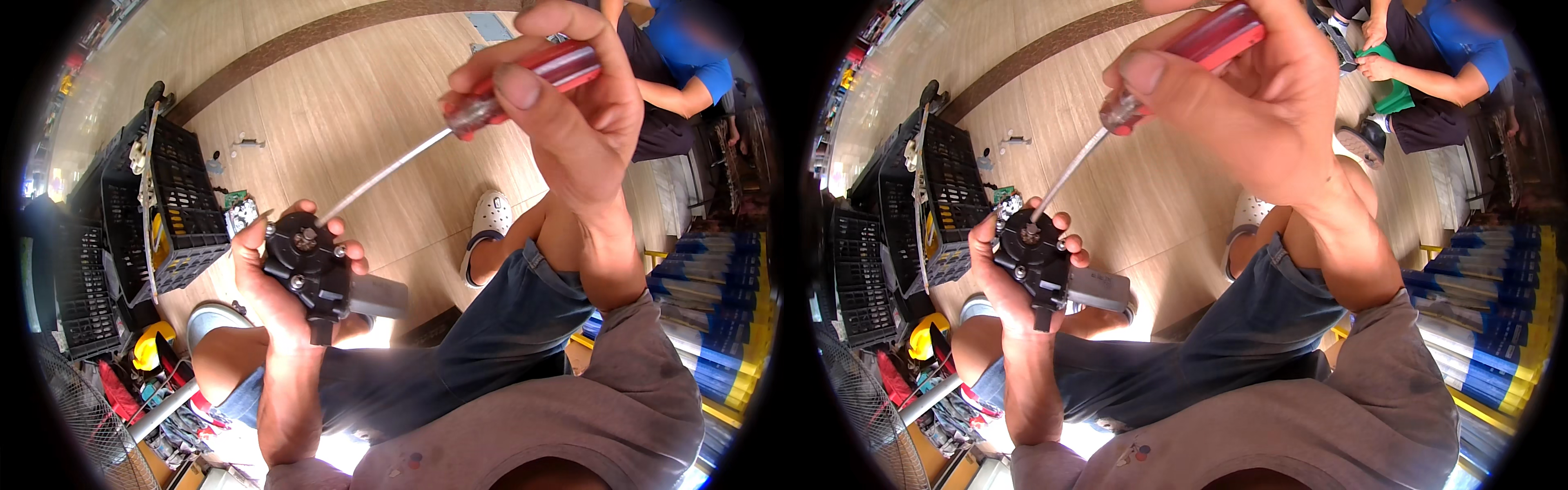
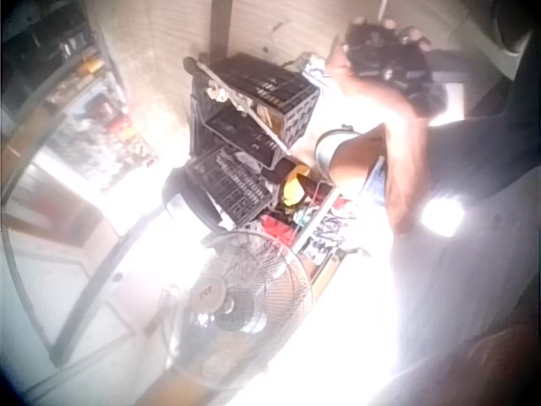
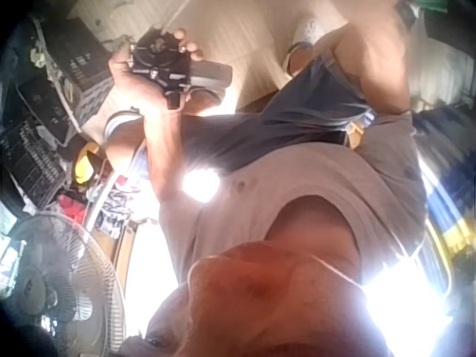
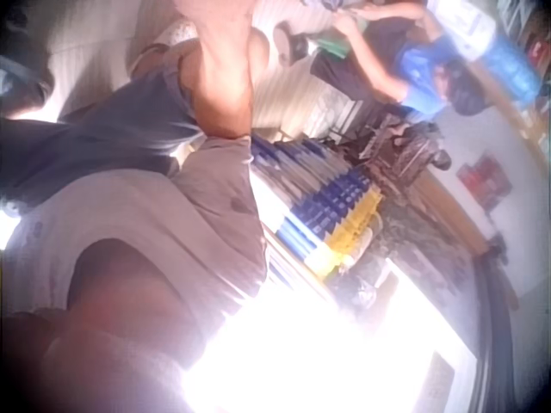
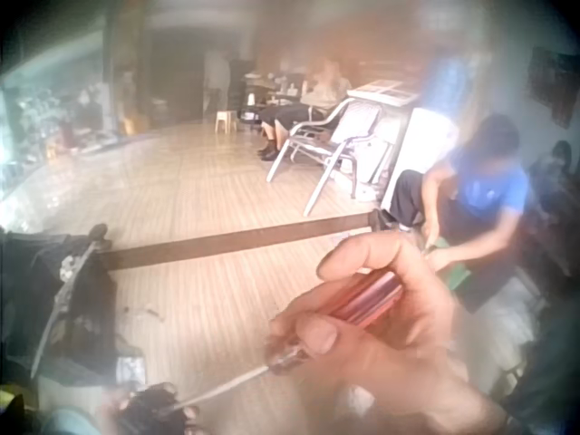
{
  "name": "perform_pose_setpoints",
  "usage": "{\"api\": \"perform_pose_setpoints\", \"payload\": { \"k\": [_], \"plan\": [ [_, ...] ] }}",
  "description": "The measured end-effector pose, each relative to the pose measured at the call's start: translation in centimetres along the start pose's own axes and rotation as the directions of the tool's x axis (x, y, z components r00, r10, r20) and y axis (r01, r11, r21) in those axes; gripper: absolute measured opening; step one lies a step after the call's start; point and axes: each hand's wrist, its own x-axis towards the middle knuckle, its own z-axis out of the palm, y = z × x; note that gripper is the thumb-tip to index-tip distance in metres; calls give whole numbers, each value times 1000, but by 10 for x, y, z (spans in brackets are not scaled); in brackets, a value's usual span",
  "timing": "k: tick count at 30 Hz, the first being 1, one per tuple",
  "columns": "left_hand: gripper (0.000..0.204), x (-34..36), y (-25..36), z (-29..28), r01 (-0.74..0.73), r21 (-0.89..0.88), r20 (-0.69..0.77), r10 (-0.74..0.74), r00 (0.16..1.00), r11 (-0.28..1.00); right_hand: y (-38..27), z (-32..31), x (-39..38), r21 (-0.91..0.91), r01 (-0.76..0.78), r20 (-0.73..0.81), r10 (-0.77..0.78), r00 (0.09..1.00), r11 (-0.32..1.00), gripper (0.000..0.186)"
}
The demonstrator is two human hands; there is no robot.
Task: The person sits on the floor and uses a red-handled screwdriver to tighten screws on a small black electronic component held in their left hand. They rotate the component to access different screws and continue the adjustment throughout the clip.
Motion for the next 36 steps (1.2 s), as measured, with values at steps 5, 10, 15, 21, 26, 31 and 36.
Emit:
{"api": "perform_pose_setpoints", "payload": {
  "k": [5, 10, 15, 21, 26, 31, 36],
  "plan": [
    [49, -2, 4, 1, -49, -32, 46, 50, 998, 998, -3, 2, 0, -12, 30, 7, -30, 1000, 999, 36],
    [50, -4, 4, 3, -36, -53, 32, 37, 999, 998, -1, 6, 0, -13, 38, 16, -38, 999, 999, 36],
    [50, -2, 4, 1, -26, -80, 44, 29, 999, 997, 4, 5, -3, -5, 46, 15, -46, 999, 999, 35],
    [53, 0, 7, -3, 24, -127, 85, -13, 996, 992, 0, 0, -2, -36, 63, 14, -62, 998, 997, 35],
    [51, -2, 6, 2, 1, -119, 90, 10, 996, 993, -16, 15, 9, -34, 60, 32, -59, 998, 998, 34],
    [49, -4, 6, 4, -25, -92, 80, 32, 996, 995, -16, 12, 7, -38, 19, 52, -17, 998, 999, 33],
    [48, -4, 5, 3, -37, -65, 74, 42, 996, 997, -9, 8, 4, -65, 60, 49, -57, 997, 996, 34]
  ]
}}
